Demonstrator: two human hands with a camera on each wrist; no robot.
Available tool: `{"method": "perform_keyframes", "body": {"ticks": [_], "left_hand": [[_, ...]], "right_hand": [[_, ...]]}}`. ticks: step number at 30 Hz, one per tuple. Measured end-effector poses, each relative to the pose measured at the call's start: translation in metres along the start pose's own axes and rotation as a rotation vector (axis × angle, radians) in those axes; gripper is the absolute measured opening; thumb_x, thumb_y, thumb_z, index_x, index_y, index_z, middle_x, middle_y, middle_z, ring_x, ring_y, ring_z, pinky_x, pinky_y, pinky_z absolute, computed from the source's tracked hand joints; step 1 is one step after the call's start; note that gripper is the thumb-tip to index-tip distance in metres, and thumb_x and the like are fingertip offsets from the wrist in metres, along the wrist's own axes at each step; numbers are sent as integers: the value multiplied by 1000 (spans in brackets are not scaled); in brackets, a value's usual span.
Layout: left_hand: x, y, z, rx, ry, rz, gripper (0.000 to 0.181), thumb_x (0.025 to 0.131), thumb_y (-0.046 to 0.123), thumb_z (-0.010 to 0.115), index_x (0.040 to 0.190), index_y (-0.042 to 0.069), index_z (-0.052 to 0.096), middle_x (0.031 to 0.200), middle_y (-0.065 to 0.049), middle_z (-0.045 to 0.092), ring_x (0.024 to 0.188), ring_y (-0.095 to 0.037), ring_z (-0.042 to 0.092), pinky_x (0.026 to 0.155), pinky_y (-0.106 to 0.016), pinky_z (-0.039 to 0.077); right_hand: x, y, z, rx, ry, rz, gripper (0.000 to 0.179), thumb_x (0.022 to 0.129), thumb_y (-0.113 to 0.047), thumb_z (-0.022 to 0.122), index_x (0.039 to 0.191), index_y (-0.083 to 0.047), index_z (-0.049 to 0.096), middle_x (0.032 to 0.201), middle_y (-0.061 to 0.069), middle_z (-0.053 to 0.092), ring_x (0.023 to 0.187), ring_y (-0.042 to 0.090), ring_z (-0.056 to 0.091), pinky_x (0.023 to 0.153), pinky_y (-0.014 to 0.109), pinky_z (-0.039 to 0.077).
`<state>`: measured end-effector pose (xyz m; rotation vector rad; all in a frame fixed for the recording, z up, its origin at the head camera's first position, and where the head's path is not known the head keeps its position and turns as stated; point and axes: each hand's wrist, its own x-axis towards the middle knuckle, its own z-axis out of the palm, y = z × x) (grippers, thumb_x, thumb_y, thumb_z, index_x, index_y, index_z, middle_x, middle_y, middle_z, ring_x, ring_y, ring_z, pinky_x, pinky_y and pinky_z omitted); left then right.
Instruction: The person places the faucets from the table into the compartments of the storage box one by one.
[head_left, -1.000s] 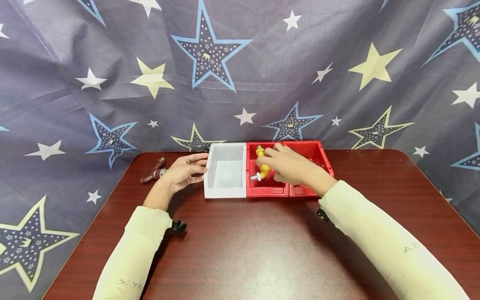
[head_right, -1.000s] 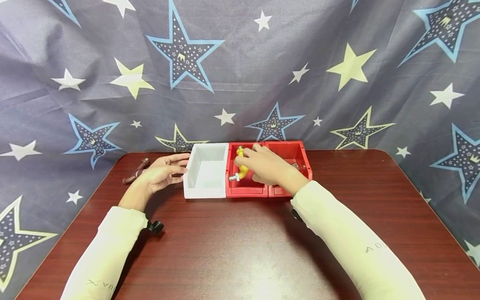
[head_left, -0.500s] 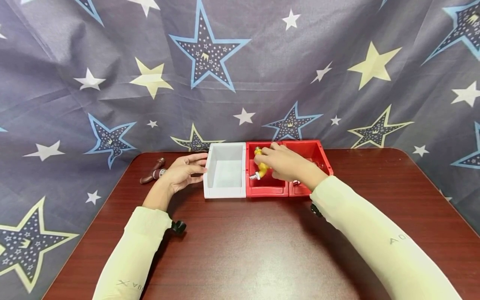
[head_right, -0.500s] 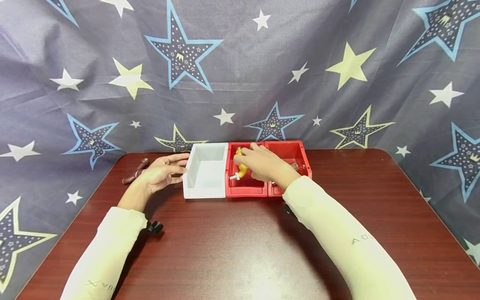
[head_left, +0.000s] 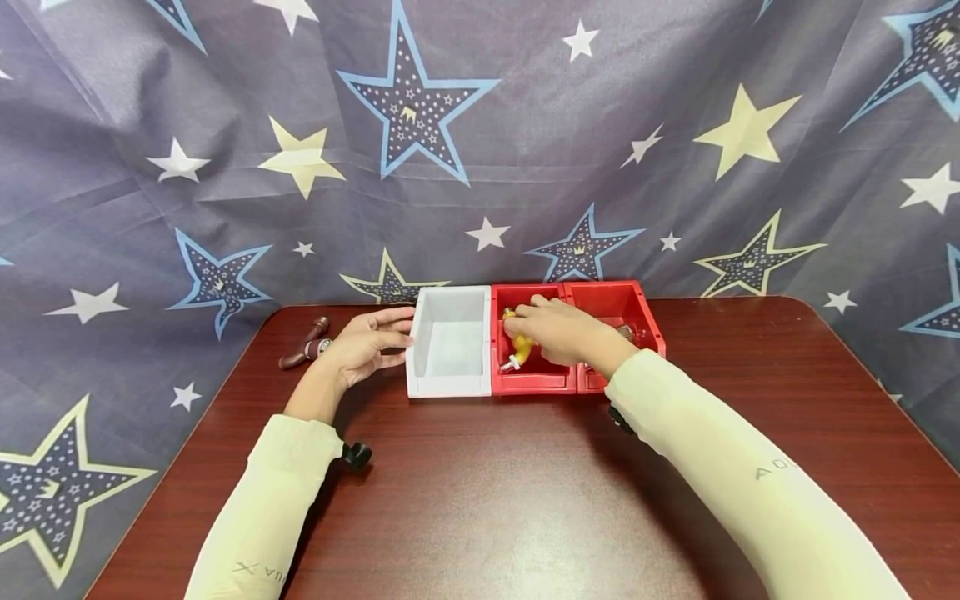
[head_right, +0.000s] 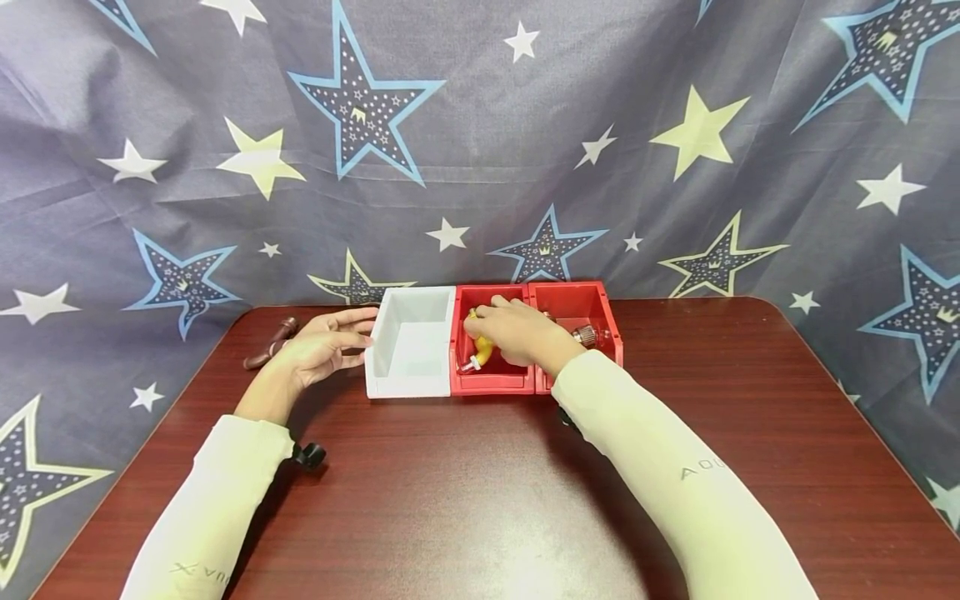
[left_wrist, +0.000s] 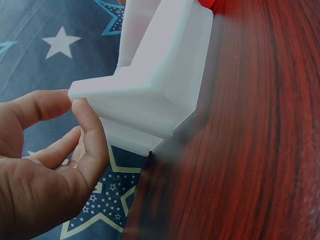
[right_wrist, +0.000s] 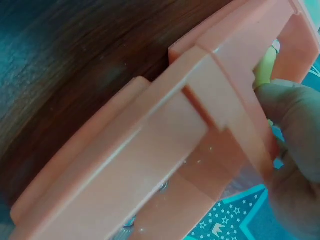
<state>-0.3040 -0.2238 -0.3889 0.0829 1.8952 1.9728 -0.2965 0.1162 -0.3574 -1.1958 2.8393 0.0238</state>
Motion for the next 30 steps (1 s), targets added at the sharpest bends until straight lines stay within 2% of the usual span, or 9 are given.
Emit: {"method": "perform_keyframes", "body": {"ticks": [6, 11, 18, 21, 30], "left_hand": [[0, 0, 0, -8, 2, 0, 68, 94, -9, 61, 157, 4, 38, 156, -24, 39, 103, -20, 64, 81, -33, 54], [0, 0, 1, -5, 2, 3, 68, 94, -9, 62, 157, 4, 37, 156, -24, 40, 102, -18, 64, 81, -34, 55], [0, 0, 0, -6, 7, 1, 68, 94, -9, 61, 156, 4, 38, 156, -24, 40, 99, -18, 64, 81, -34, 54], [0, 0, 0, -7, 8, 1, 67, 94, -9, 61, 156, 4, 38, 156, -24, 40, 99, -18, 65, 81, -34, 54], [0, -1, -2, -10, 3, 1, 67, 94, -9, 61, 156, 5, 39, 156, -23, 40, 99, -17, 64, 80, -33, 54]], "right_hand": [[7, -1, 6, -15, -12, -7, 41, 85, 2, 75, 119, -19, 62, 117, 0, 62, 107, 23, 49, 96, 41, 46], [8, -2, 8, 23, -26, 14, 45, 86, -1, 77, 127, -16, 64, 124, 2, 63, 111, 24, 49, 104, 46, 45], [9, -5, 10, -25, -25, 17, 38, 89, -2, 74, 122, -16, 64, 123, 3, 64, 113, 27, 53, 105, 49, 44], [10, -6, 10, -41, -28, 28, 42, 91, -3, 73, 130, -16, 63, 131, 4, 64, 121, 29, 53, 109, 52, 41], [11, -7, 10, -65, -37, 47, 55, 88, -7, 78, 139, -12, 59, 132, 8, 65, 121, 30, 56, 108, 49, 43]]}}
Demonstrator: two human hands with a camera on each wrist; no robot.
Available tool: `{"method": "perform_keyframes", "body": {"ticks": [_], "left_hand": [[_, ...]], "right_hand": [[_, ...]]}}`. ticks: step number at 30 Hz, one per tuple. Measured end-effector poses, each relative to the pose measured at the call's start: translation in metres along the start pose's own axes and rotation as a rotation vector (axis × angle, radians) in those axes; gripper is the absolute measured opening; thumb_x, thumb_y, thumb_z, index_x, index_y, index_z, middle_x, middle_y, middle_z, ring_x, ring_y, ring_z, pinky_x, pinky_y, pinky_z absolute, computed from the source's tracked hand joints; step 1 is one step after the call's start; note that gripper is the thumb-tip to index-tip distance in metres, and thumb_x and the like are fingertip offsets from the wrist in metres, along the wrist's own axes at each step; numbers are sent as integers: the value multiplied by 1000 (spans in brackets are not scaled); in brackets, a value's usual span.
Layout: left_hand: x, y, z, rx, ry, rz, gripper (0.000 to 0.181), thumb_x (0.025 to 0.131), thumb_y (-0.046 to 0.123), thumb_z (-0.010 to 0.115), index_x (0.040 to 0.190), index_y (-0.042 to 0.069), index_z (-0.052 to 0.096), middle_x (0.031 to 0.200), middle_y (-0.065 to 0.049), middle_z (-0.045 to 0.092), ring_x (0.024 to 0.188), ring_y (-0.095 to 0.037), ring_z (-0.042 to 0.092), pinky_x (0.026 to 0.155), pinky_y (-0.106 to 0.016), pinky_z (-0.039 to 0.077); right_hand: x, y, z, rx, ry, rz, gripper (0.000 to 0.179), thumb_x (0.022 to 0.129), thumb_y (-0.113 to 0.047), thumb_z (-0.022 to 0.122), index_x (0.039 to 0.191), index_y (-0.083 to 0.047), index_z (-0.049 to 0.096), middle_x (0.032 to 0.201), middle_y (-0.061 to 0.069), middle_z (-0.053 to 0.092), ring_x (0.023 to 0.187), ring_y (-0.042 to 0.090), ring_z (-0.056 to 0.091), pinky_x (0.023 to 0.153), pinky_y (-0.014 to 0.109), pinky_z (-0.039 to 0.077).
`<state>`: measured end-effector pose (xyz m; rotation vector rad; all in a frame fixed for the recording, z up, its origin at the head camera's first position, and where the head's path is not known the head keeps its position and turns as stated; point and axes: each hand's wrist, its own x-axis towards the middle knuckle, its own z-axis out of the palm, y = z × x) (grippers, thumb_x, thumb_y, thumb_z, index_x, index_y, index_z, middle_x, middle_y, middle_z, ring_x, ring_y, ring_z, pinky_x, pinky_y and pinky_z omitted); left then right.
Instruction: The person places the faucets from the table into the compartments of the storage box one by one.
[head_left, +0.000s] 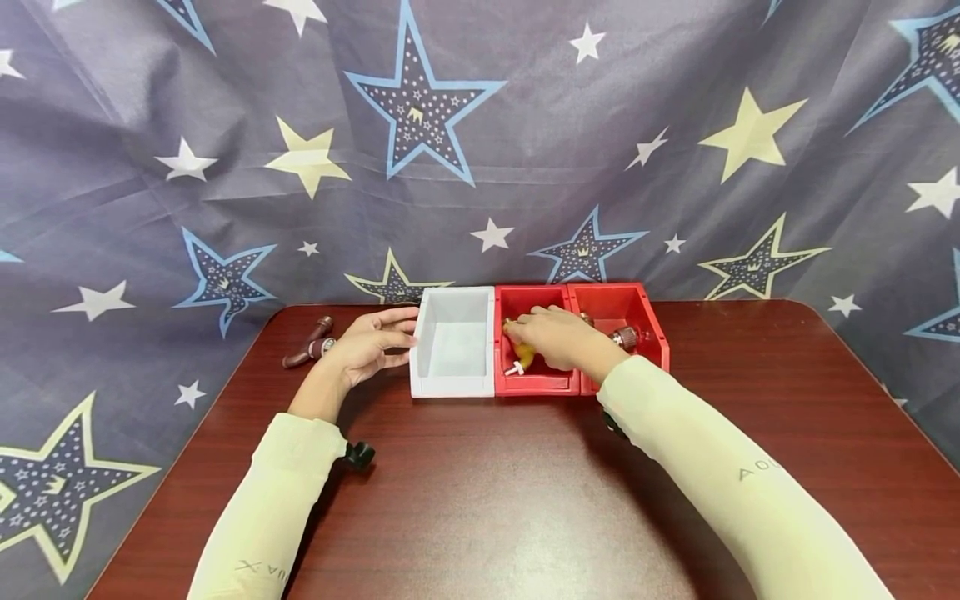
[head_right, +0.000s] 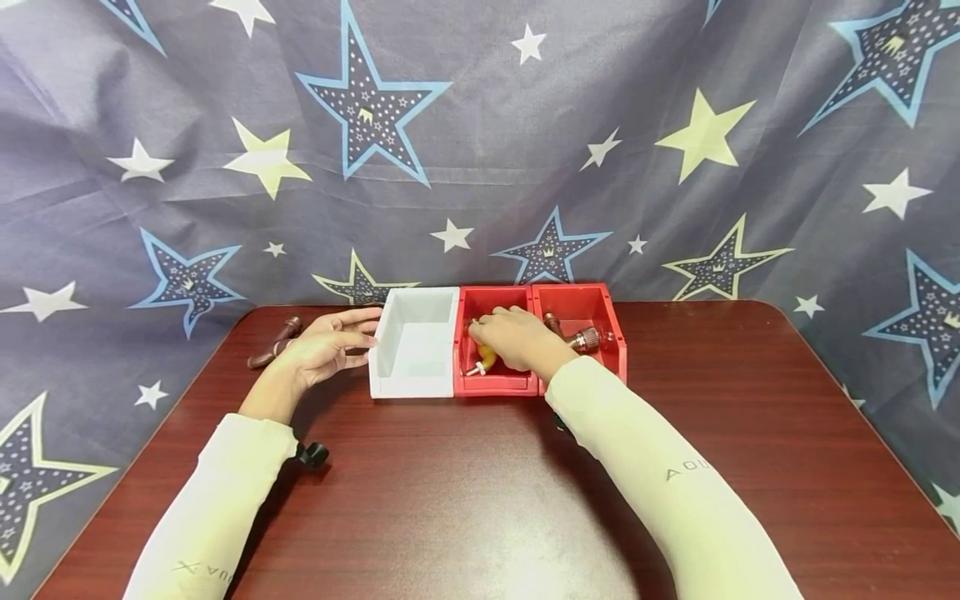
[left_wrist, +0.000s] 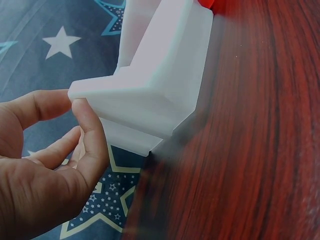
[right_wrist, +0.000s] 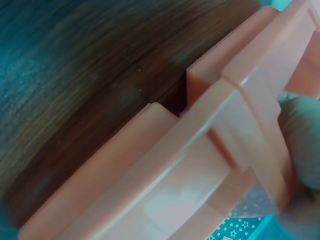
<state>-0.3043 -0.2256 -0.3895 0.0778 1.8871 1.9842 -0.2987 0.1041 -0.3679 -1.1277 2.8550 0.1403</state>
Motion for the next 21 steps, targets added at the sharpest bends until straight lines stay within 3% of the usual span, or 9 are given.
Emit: {"method": "perform_keyframes", "body": {"ticks": [11, 21], "left_hand": [[0, -1, 1, 4, 0, -4, 68, 94, -8, 62, 157, 5, 38, 156, -22, 41, 101, -18, 64, 82, -33, 54], [-1, -1, 1, 1, -5, 5, 68, 94, -9, 62, 156, 4, 38, 155, -21, 42, 98, -16, 64, 82, -34, 54]], "right_hand": [[2, 1, 4, -9, 15, 5, 55, 88, -10, 78, 140, -12, 59, 128, 8, 66, 114, 30, 59, 103, 48, 47], [-4, 0, -2, 28, 95, -7, 30, 89, -13, 75, 118, -13, 66, 103, 6, 66, 99, 30, 58, 93, 46, 50]]}}
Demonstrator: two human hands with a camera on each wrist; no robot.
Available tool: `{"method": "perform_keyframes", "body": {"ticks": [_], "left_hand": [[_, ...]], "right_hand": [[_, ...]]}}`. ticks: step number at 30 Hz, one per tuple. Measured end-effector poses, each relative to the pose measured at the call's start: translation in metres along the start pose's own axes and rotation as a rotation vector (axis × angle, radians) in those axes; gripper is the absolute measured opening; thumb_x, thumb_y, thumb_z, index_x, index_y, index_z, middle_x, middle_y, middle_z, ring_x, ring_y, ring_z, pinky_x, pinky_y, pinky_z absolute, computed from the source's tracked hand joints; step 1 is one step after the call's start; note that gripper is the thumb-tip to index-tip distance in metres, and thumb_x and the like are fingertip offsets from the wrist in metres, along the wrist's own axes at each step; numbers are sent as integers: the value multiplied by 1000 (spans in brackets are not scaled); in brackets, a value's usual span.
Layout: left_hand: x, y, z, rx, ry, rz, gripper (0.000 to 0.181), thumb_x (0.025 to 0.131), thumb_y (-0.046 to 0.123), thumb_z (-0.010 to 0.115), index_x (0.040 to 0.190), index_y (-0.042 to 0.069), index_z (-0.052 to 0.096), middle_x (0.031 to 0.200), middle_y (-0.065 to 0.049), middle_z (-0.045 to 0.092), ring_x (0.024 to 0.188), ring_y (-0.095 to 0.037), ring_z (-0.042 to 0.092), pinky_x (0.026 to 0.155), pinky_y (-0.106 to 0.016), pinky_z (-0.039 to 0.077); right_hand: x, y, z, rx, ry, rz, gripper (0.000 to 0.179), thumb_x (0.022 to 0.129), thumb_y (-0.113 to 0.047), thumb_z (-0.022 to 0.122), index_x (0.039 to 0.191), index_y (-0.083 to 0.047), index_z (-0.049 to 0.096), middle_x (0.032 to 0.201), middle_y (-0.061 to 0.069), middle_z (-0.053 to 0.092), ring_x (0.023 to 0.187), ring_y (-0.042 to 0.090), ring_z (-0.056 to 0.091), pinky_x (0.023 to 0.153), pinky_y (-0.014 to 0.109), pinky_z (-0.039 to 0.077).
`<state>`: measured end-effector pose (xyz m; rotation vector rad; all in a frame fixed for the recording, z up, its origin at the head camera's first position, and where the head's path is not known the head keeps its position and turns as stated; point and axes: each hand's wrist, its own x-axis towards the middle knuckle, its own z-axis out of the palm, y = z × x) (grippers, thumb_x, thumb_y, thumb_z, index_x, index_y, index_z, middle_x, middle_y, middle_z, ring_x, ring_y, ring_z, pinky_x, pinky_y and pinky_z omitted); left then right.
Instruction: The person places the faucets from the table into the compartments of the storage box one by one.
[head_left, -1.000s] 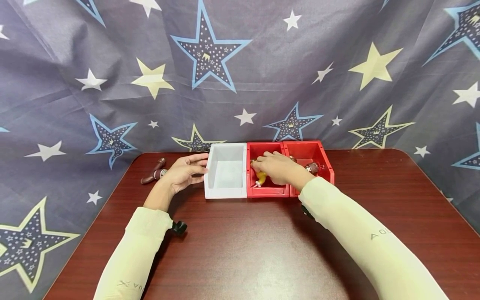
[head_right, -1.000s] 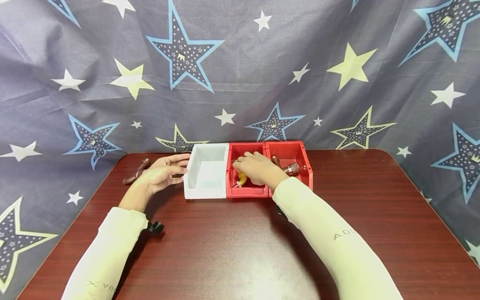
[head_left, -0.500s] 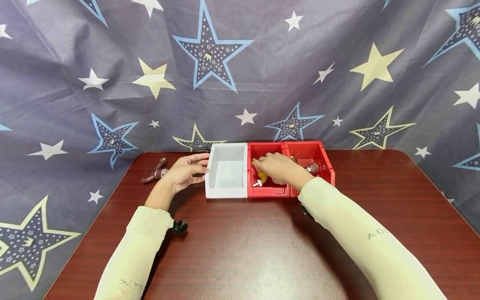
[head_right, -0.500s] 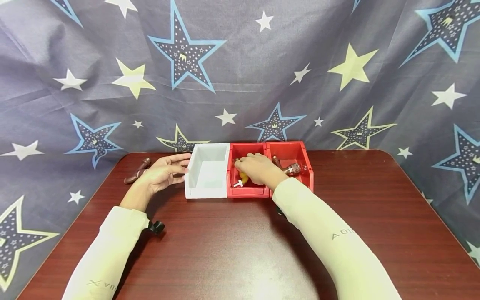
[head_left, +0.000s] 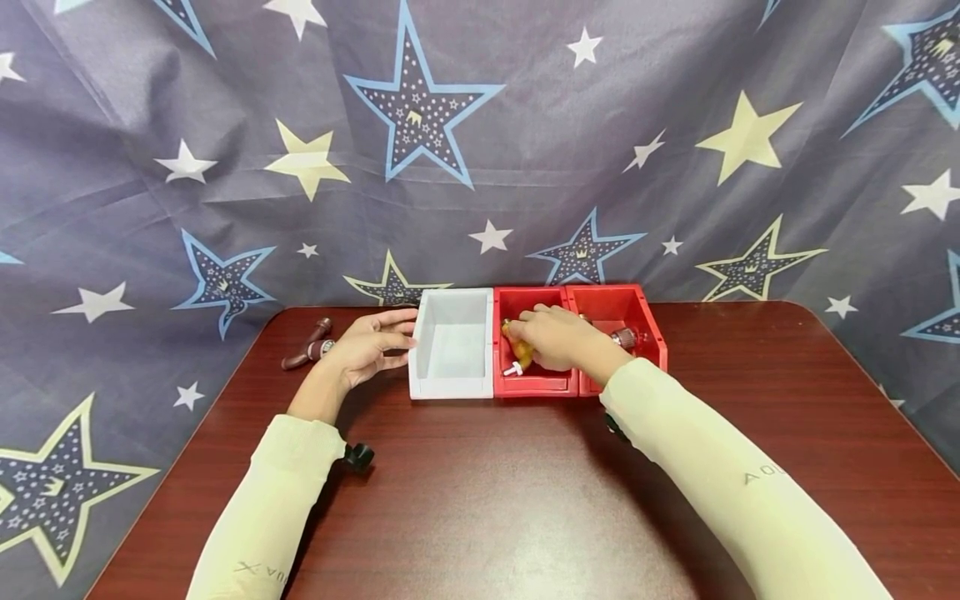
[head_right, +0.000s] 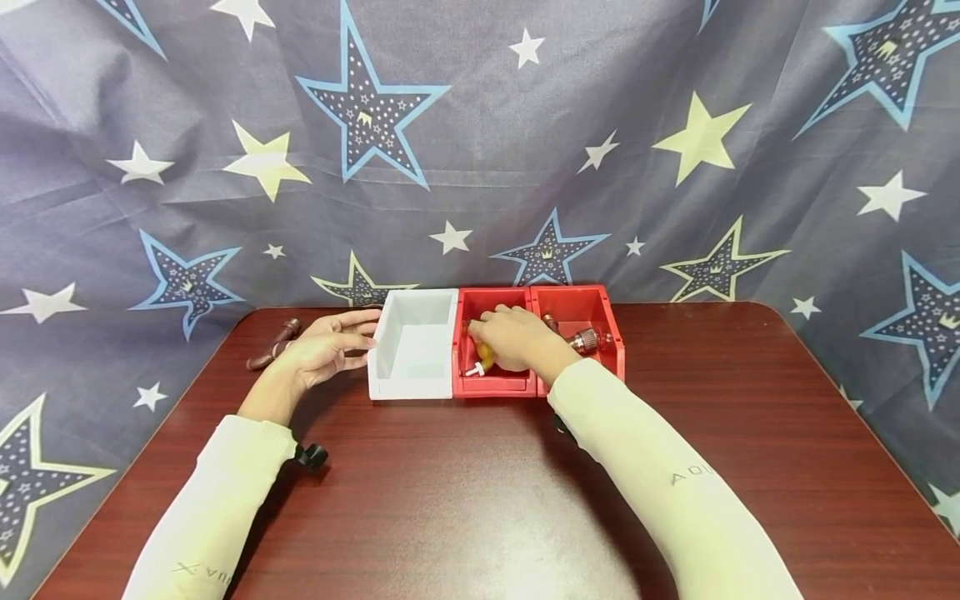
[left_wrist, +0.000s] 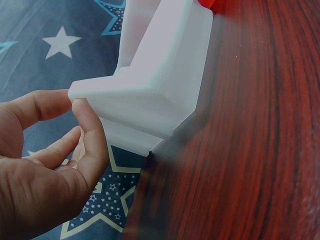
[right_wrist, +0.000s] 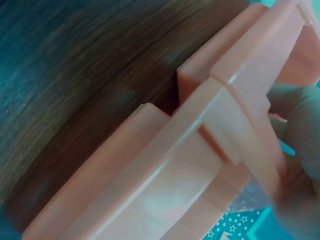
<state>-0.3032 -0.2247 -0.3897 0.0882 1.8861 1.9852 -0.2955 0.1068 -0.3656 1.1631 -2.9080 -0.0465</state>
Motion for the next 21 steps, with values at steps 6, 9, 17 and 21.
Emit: {"method": "perform_keyframes", "body": {"ticks": [6, 9, 17, 21], "left_hand": [[1, 0, -1, 3, 2, -1, 67, 94, -9, 61, 156, 3, 38, 155, -22, 42, 103, -19, 64, 82, -34, 54], [2, -2, -1, 7, 2, 0, 67, 95, -9, 61, 156, 3, 37, 154, -22, 43, 105, -20, 64, 82, -34, 54], [2, -2, -1, 12, 3, 3, 67, 94, -9, 60, 156, 3, 38, 150, -20, 47, 102, -17, 64, 82, -35, 53], [2, -1, 0, 5, 1, 2, 67, 94, -10, 60, 156, 3, 38, 151, -21, 46, 104, -19, 64, 83, -35, 53]], "right_hand": [[-6, 1, -4, 7, 21, 9, 26, 88, -13, 75, 113, -11, 66, 107, 6, 66, 101, 29, 55, 94, 46, 49], [-8, 2, -7, 20, 17, 18, 30, 88, -14, 76, 116, -11, 66, 110, 7, 66, 104, 29, 54, 96, 47, 48], [-15, 7, -10, 5, 66, 0, 32, 89, -15, 77, 119, -12, 67, 111, 5, 66, 104, 29, 55, 95, 47, 48], [-19, 9, -10, 10, 106, -20, 30, 91, -17, 76, 119, -11, 67, 109, 4, 65, 104, 29, 56, 96, 48, 48]]}}
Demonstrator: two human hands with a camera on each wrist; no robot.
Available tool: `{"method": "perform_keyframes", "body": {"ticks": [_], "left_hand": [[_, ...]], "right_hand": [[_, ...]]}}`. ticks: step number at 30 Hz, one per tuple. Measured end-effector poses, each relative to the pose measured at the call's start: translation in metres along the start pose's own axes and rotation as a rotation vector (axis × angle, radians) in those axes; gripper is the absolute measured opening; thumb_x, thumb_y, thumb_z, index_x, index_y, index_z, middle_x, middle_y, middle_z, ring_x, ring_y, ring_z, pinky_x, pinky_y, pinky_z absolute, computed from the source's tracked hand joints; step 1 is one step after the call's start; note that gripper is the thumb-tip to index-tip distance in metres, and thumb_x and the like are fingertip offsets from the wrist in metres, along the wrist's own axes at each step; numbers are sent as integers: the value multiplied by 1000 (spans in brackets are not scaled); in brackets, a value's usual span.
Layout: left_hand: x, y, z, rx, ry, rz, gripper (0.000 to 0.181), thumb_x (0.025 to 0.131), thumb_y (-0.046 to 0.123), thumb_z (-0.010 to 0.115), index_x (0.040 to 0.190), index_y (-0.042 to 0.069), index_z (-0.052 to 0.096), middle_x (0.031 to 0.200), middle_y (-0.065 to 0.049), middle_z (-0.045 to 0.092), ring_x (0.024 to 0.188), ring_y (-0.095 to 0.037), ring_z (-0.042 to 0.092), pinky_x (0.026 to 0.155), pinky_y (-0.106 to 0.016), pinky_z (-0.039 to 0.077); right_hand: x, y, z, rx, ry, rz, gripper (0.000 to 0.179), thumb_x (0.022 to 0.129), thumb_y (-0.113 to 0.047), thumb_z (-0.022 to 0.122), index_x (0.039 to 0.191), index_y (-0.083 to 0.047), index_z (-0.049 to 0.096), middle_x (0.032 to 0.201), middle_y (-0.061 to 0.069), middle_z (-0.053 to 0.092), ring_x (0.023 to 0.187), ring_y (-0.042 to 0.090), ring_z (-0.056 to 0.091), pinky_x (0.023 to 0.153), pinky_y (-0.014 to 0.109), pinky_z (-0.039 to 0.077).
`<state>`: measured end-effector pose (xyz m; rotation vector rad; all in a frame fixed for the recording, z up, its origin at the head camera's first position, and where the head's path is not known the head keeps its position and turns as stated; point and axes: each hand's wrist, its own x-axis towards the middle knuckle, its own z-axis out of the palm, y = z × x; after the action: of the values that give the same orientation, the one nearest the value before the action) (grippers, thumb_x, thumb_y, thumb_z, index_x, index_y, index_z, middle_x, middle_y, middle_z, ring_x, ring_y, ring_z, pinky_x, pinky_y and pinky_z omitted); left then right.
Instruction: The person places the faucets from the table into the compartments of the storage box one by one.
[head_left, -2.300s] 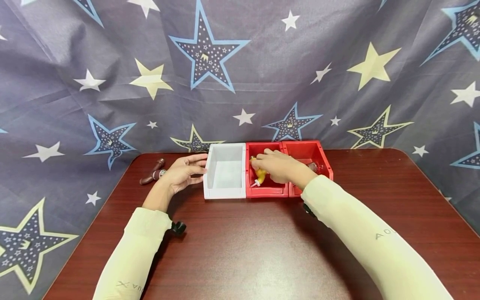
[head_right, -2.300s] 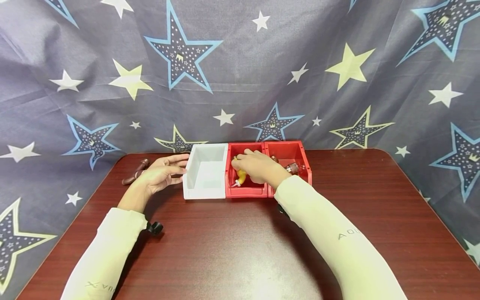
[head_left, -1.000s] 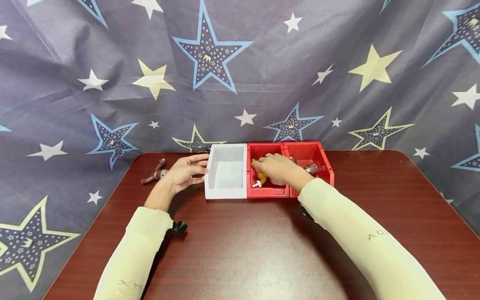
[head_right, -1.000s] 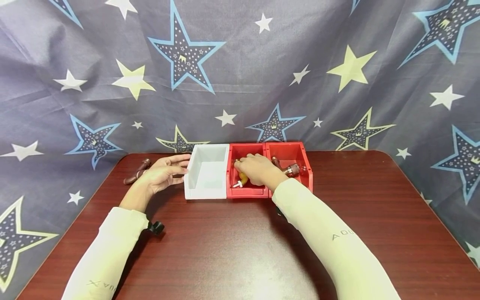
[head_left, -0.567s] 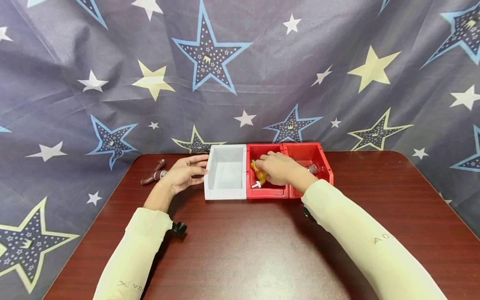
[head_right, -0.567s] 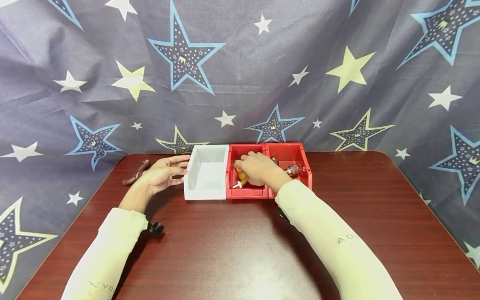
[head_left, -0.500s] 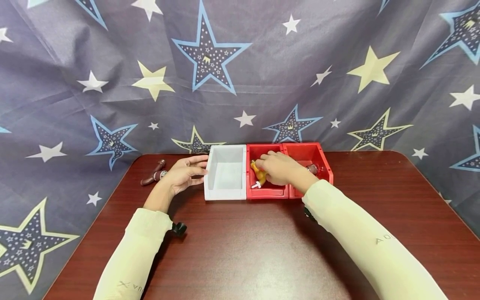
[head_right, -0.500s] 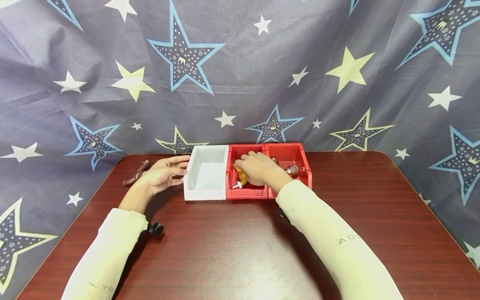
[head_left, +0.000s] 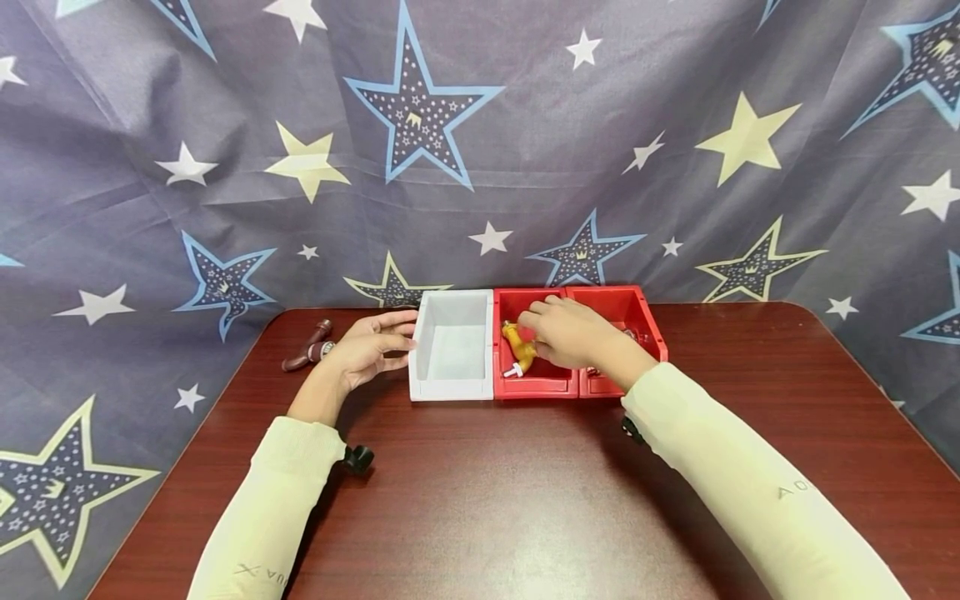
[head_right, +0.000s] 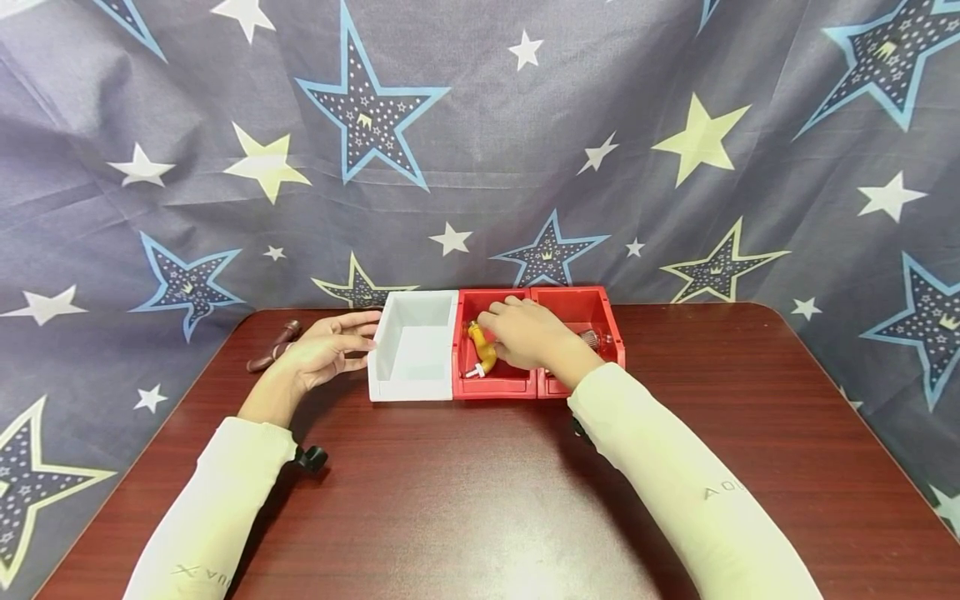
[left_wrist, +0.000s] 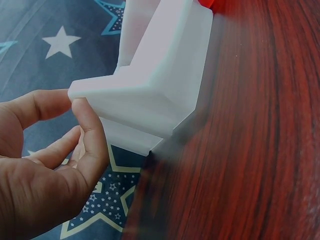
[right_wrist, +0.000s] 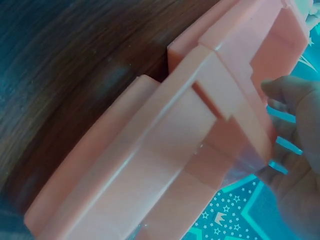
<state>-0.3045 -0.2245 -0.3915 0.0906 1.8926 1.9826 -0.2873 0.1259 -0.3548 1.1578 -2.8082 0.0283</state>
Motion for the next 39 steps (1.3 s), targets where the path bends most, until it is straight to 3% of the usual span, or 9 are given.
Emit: {"method": "perform_keyframes", "body": {"ticks": [13, 24, 39], "left_hand": [[-1, 0, 0, -2, -7, -3, 67, 94, -10, 59, 156, 5, 38, 153, -22, 43, 102, -16, 64, 82, -35, 53], [0, -1, -1, -7, -3, -3, 67, 94, -9, 60, 156, 4, 39, 150, -20, 45, 98, -14, 65, 81, -34, 54], [0, -2, -2, -7, -8, 3, 67, 94, -9, 59, 156, 5, 39, 151, -21, 44, 98, -14, 65, 81, -34, 54]], "right_hand": [[-13, 7, -8, 65, 107, 0, 41, 95, -22, 72, 132, -7, 64, 125, 10, 65, 118, 32, 57, 107, 48, 43], [-26, 19, -13, 121, 185, 57, 38, 96, -24, 70, 129, -8, 64, 123, 12, 64, 110, 32, 56, 101, 48, 46], [-51, 45, -21, 281, 281, 228, 38, 97, -24, 69, 130, -8, 63, 125, 17, 65, 120, 36, 55, 108, 55, 41]]}}
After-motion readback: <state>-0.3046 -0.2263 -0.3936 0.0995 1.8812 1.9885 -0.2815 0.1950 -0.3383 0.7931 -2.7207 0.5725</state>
